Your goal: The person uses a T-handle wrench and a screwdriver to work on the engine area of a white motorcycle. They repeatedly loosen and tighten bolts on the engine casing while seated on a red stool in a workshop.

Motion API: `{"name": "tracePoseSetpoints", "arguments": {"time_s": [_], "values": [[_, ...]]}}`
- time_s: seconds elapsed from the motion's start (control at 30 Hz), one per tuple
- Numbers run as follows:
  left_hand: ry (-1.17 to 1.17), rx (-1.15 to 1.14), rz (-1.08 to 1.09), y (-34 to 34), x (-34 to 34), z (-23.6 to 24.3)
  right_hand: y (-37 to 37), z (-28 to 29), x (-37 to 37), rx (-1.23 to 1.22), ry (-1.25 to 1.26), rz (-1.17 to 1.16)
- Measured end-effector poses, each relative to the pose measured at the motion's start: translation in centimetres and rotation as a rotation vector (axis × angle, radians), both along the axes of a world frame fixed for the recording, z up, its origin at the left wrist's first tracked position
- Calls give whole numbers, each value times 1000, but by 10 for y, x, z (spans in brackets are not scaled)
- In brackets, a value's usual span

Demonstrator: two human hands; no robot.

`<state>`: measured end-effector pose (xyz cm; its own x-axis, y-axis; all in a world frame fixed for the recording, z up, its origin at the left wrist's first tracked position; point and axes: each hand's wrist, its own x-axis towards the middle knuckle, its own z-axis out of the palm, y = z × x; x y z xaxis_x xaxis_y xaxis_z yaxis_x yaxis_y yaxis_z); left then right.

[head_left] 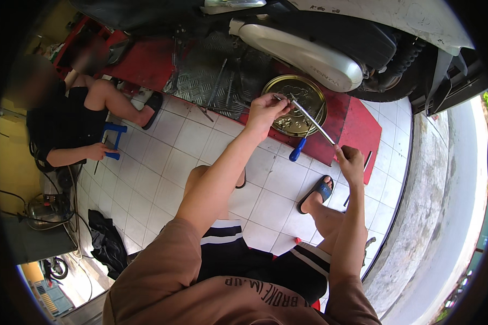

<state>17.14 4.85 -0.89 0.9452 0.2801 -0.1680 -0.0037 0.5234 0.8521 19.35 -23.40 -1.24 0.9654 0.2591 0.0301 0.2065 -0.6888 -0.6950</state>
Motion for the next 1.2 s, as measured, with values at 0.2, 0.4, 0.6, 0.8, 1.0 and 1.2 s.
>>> {"name": "tracePoseSetpoints", "arguments": {"time_s": [0.2,0.4,0.6,0.8,1.0,1.2], "values": [[48,-27,7,1,15,-7,-1,-6,7,-4,20,29],[106,80,-47,0,15,-5,-4,-13,4,17,29,26],[133,3,-37,-3,14,-8,2,-11,-5,32,183,24],[107,-33,66,-11,14,-9,31,-28,-28,107,352,-27],[64,195,72,-23,13,-3,63,-20,-65,756,1101,153],[121,253,104,-12,11,-1,81,-13,-92,790,1116,533]]}}
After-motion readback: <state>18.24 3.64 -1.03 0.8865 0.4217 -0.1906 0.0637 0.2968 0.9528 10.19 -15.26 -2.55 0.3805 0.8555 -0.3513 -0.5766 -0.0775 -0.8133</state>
